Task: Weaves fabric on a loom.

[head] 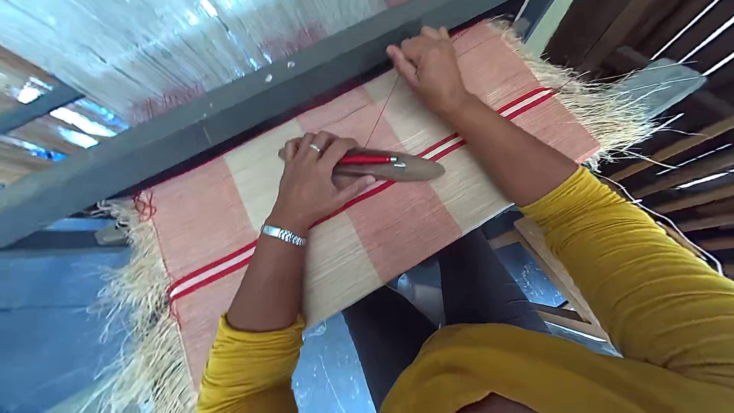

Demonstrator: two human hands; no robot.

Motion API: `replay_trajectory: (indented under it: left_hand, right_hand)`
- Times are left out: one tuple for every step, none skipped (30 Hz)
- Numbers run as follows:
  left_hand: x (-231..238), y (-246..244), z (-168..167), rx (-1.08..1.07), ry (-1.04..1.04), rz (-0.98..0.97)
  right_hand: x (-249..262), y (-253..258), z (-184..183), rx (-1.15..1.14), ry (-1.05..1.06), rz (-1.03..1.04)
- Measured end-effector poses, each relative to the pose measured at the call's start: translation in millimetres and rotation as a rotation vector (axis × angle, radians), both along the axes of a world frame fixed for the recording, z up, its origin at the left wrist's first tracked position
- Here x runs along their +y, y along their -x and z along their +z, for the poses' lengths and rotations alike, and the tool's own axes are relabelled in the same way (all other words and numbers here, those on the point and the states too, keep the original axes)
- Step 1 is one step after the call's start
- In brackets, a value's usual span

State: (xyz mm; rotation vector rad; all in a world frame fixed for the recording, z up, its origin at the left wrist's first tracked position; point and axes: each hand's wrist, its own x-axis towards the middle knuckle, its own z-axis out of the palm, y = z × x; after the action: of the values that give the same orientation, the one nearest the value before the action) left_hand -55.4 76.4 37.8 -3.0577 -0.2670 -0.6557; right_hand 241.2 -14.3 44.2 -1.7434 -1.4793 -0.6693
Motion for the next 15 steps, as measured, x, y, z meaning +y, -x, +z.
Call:
replay_trajectory:
  left_hand:
    - [1,0,0,0.003,0.009,0.005]
    - [2,1,1,0.002,0.017,0.011]
    - [2,2,2,-0.001,0.030,0.018]
    - [2,3,4,-0.009,0.043,0.028]
    - [2,3,5,-0.022,0.051,0.040]
    - [1,3,7,-0.039,0.057,0.047]
    - [1,3,7,-0.058,0.061,0.045]
    - [1,3,8,-0.076,0.061,0.035]
    - [1,3,9,-0.093,0.055,0.017]
    - [0,3,10,-0.097,0.043,0.010]
    - [-1,3,10,-0.093,0.024,0.015]
    - [-2,3,9,-0.086,0.005,0.031]
    - [-3,4,9,-0.077,-0.018,0.056]
    - [-5,4,9,-0.067,-0.040,0.084]
    - [-8,4,9,-0.053,-0.057,0.109]
  right_hand:
    - [-1,-1,-1,0.013,0.021,-0.016]
    - [-1,-2,0,0.032,0.064,-0.021]
    - [-3,-3,1,0.047,0.111,-0.009]
    - [-4,-2,2,0.059,0.160,0.002]
    - [-6,1,4,0.071,0.194,0.022]
    - [-7,5,7,0.071,0.202,0.049]
    - [-9,11,9,0.065,0.186,0.093]
    - [-11,20,12,0.064,0.164,0.165]
    - [-14,29,16,0.074,0.146,0.269]
    - [-18,40,18,0.098,0.149,0.393]
    - [-22,50,20,0.129,0.181,0.518]
    - [-26,60,20,0.146,0.230,0.614]
    - [-28,69,19,0.135,0.290,0.665]
    - [-30,77,17,0.102,0.356,0.674]
    - [-31,84,16,0.053,0.409,0.651]
